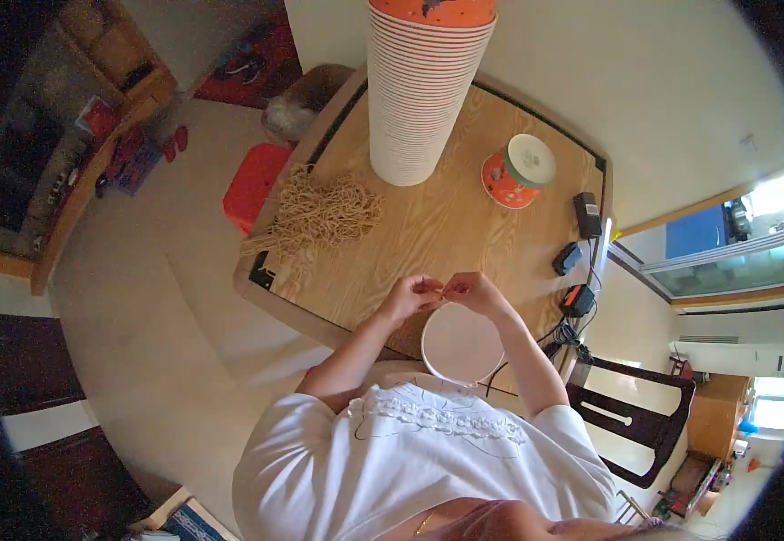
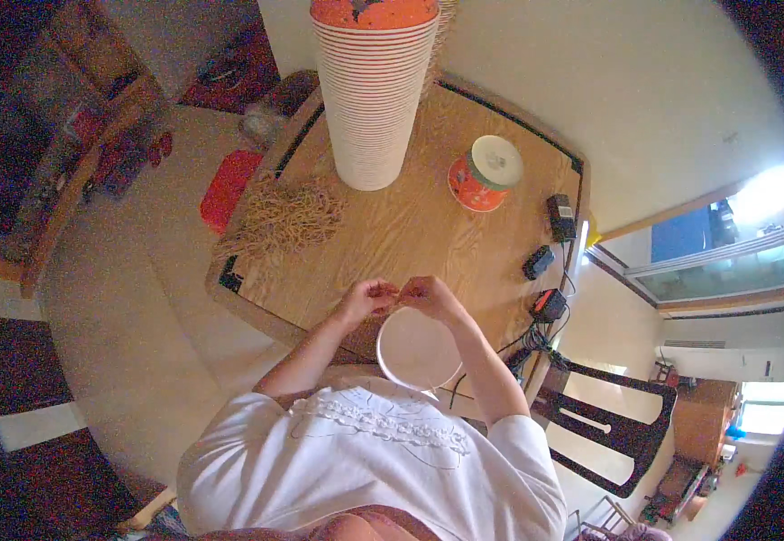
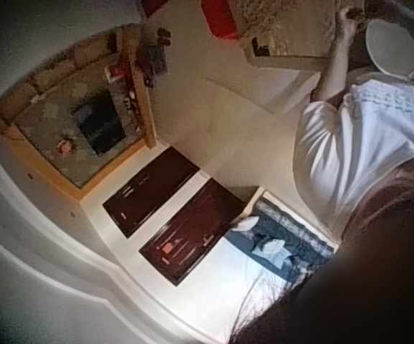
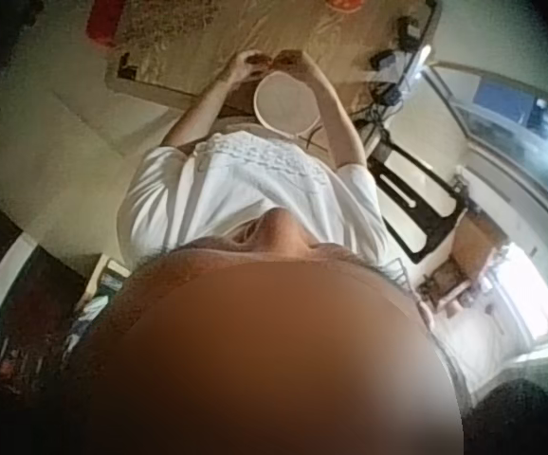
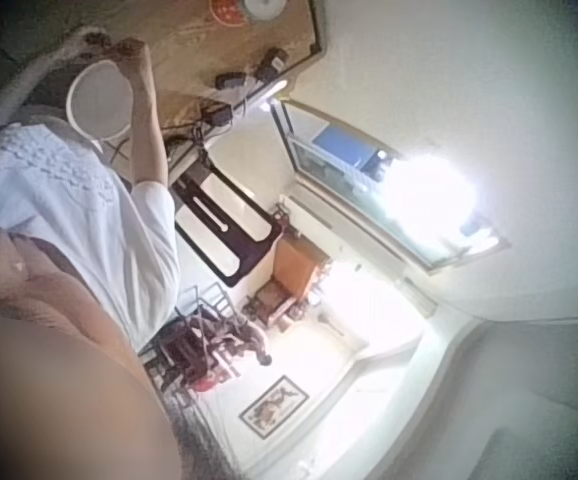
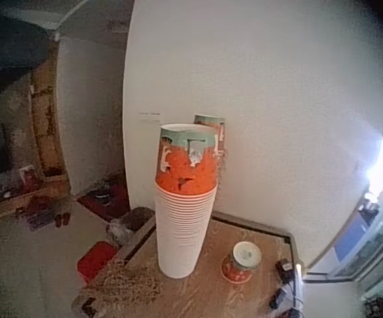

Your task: The person is stacking and organizing various paper cups on a table.

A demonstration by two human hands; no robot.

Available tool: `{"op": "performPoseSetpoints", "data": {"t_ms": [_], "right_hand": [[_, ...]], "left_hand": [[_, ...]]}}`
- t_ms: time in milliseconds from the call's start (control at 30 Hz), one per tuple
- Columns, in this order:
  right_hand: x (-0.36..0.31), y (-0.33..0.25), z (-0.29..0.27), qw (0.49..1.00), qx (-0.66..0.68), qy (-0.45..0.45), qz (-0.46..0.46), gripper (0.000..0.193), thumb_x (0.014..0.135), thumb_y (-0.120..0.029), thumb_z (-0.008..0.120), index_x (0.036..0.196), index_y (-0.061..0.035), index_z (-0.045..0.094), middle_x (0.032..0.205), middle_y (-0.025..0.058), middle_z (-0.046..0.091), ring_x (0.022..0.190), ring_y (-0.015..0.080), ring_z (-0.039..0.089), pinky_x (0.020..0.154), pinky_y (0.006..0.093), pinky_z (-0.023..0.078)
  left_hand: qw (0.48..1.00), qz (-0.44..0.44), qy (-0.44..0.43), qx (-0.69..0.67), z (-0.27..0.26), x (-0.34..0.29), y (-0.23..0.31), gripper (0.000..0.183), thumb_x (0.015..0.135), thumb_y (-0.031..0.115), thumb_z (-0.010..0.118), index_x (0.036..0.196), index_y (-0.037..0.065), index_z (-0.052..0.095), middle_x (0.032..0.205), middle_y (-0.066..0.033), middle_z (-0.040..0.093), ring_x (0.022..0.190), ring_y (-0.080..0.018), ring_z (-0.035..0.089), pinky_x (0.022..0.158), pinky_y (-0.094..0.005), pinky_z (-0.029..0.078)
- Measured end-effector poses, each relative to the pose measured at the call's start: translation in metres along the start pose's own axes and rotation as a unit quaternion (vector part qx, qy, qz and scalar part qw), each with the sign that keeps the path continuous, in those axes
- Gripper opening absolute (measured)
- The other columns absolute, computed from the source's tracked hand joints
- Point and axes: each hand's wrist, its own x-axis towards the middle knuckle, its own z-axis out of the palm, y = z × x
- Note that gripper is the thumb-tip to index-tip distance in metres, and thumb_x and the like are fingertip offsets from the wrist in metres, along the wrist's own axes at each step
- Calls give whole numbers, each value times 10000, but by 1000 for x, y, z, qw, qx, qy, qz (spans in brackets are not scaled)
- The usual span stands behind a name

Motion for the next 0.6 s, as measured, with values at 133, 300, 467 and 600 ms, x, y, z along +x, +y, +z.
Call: {"op": "performPoseSetpoints", "data": {"t_ms": [133,300,467,600], "right_hand": [[-1,4,0,1000,14,15,19,79,749,-98,627,748,-21,608,679,-2,582,639,60,504,563,215,422],[-4,-8,2,998,-41,43,10,89,744,-110,629,761,-24,615,668,-4,572,634,63,499,565,227,423],[-4,-5,1,998,-40,56,13,91,738,-114,632,751,-25,621,658,9,573,623,67,497,563,234,424],[-5,-5,2,997,-48,67,7,88,738,-106,628,744,-18,623,653,22,581,622,73,505,558,235,425]], "left_hand": [[1000,23,3,-15,1,3,-4,126,760,55,636,881,44,599,778,-16,613,660,-85,550,582,-220,459],[1000,-4,7,1,-3,5,-9,121,779,88,621,897,68,604,797,0,618,693,-89,562,557,-230,449],[1000,11,22,-6,4,3,-1,95,774,97,633,849,50,599,761,-11,616,644,-82,552,535,-219,443],[999,-5,42,-10,8,8,-1,98,763,81,641,835,27,602,726,-18,614,615,-76,544,534,-212,442]]}}
